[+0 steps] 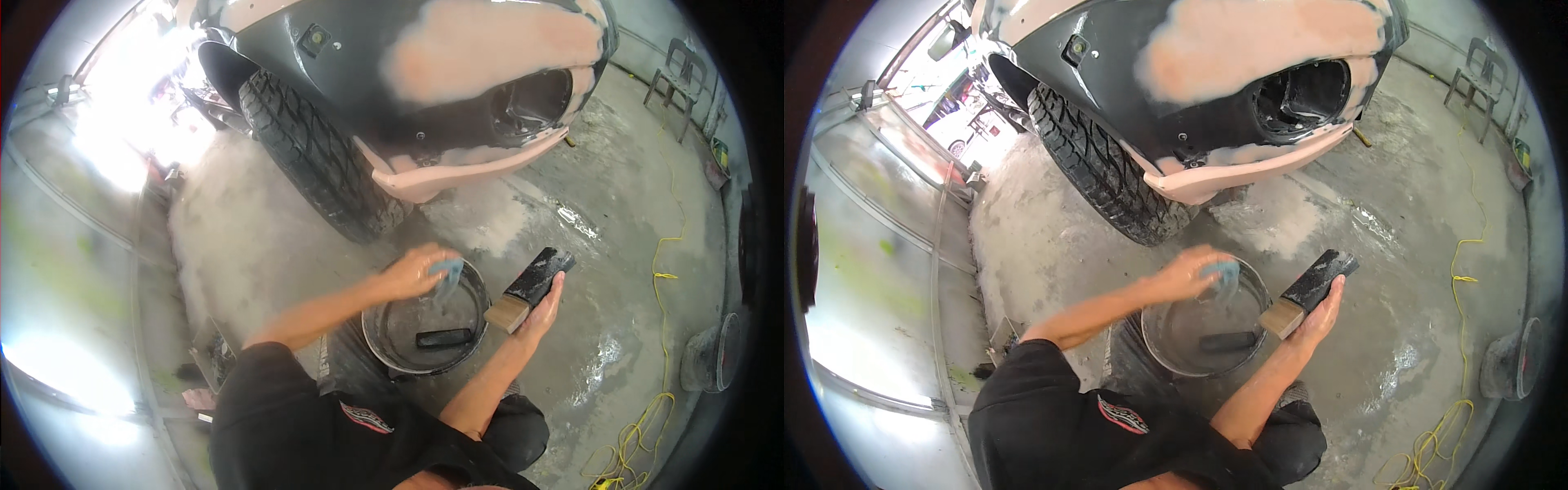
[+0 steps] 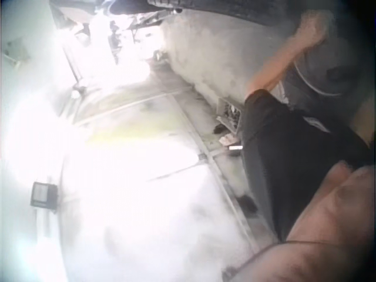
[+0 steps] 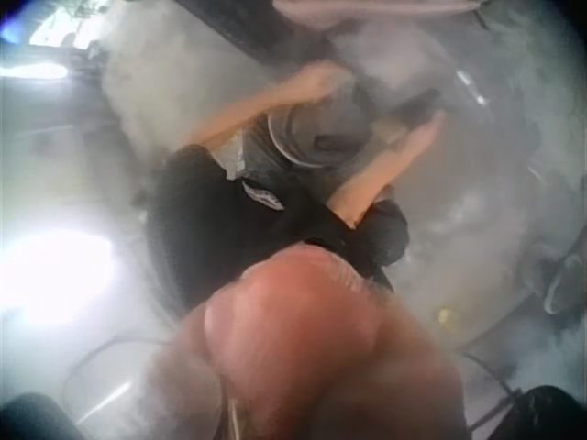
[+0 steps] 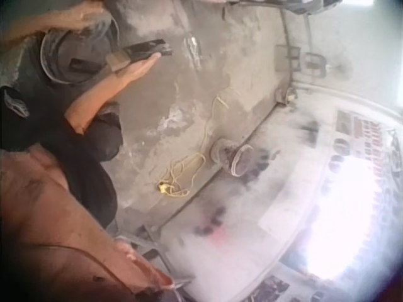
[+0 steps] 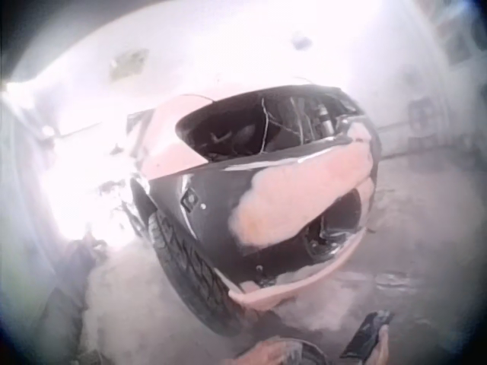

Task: The person wet sands a car fender and bumper using sandpaper and a sanding block, frequently wiping the body panel with a cloth and dipping into a bucket of water.

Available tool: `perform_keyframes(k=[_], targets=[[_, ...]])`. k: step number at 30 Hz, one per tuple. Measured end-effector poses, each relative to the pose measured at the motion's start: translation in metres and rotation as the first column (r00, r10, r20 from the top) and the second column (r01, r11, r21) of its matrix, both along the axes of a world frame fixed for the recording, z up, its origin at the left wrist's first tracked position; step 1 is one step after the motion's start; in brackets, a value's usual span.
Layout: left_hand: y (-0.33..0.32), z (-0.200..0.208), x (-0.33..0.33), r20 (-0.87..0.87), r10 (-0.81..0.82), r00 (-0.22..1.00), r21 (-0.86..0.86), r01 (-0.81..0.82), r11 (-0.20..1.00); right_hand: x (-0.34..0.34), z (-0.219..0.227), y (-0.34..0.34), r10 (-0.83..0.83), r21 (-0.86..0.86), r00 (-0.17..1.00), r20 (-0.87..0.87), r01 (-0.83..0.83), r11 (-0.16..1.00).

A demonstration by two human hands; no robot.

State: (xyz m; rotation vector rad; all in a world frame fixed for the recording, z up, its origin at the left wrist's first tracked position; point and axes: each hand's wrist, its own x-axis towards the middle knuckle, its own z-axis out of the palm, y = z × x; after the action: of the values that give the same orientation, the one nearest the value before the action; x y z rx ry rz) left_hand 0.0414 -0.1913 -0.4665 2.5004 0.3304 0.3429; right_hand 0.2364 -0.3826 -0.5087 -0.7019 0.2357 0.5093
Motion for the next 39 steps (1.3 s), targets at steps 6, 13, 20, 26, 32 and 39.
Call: perform_keyframes(k=[6,13,20,26,32,39], targets=[[0.035,0.248,0.028,0.492,-0.212,0.844,0.557,-0.118,0.822,0.008,0.028,-0.004,0.023,0.014,1.0,0.018,-0.024,1.0],[0.101,0.303,0.045,0.46,-0.225,0.859,0.872,-0.389,0.296,0.005,0.078,0.024,-0.057,0.113,0.995,0.085,0.048,0.992],[0.172,0.364,0.04,0.549,-0.362,0.754,0.836,-0.488,0.252,-0.012,0.059,0.011,0.007,0.038,0.988,0.154,-0.013,0.999],[0.214,0.418,0.035,0.501,-0.392,0.771,0.862,-0.485,0.148,0.007,0.03,-0.004,-0.089,0.024,0.995,0.051,0.088,0.996],[0.23,0.458,0.039,0.609,-0.268,0.747,0.778,-0.628,0.019,0.025,0.002,-0.026,-0.134,0.021,0.991,0.027,0.133,0.991],[0.15,0.386,0.054,0.488,-0.297,0.821,0.867,-0.415,0.276,0.029,-0.005,-0.021,-0.174,0.093,0.985,0.016,0.172,0.981]])
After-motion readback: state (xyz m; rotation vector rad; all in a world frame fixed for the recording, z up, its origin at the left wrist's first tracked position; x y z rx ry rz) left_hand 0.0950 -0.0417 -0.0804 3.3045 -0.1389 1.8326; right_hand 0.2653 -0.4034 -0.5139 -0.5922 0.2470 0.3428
